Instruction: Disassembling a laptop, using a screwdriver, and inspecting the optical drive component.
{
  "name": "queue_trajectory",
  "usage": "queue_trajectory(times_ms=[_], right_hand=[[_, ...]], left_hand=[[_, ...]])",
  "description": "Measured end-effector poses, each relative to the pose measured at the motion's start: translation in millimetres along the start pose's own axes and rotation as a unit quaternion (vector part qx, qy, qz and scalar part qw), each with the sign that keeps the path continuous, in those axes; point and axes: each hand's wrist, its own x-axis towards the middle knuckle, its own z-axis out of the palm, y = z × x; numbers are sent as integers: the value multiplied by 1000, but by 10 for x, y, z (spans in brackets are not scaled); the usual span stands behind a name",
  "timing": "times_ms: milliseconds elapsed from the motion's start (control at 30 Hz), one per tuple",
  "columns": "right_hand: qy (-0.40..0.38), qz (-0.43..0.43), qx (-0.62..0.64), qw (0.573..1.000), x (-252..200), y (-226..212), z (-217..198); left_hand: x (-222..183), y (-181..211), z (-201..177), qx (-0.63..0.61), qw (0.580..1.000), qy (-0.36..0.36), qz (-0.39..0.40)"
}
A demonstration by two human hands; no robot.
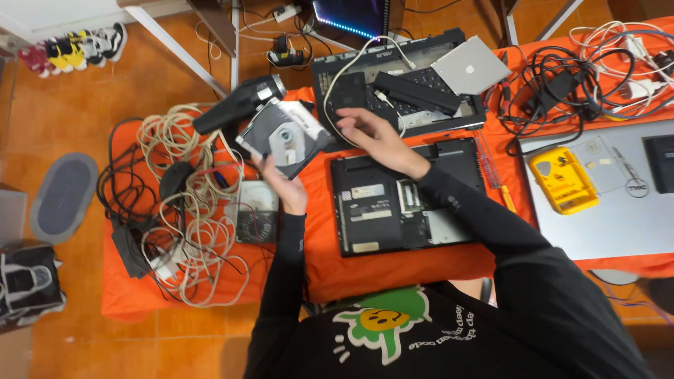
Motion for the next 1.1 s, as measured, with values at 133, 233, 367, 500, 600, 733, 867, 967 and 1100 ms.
queue_trajectory(times_ms=[133,233,367,500,600,733,867,967,1100], right_hand=[[11,15,26,999,-387,-132,-270],[31,14,40,999,-570,176,-419],[103,15,55,993,-647,334,-493],[117,37,24,992,-693,364,-589],[126,66,27,989,-774,348,-656],[125,53,30,990,-783,381,-707],[124,20,6,992,-802,511,-710],[117,12,-5,993,-813,457,-716],[101,38,20,994,-800,482,-716]], left_hand=[[-279,29,582,40,991,-100,-77],[-502,-9,872,62,973,-172,-144],[-602,-167,1026,157,947,-222,-170],[-630,-346,1074,170,948,-186,-196],[-659,-411,1087,142,943,-173,-244],[-669,-392,1109,114,931,-236,-252],[-650,-343,1050,147,925,-278,-214],[-695,-371,966,186,917,-295,-194],[-718,-361,950,220,915,-298,-161]])
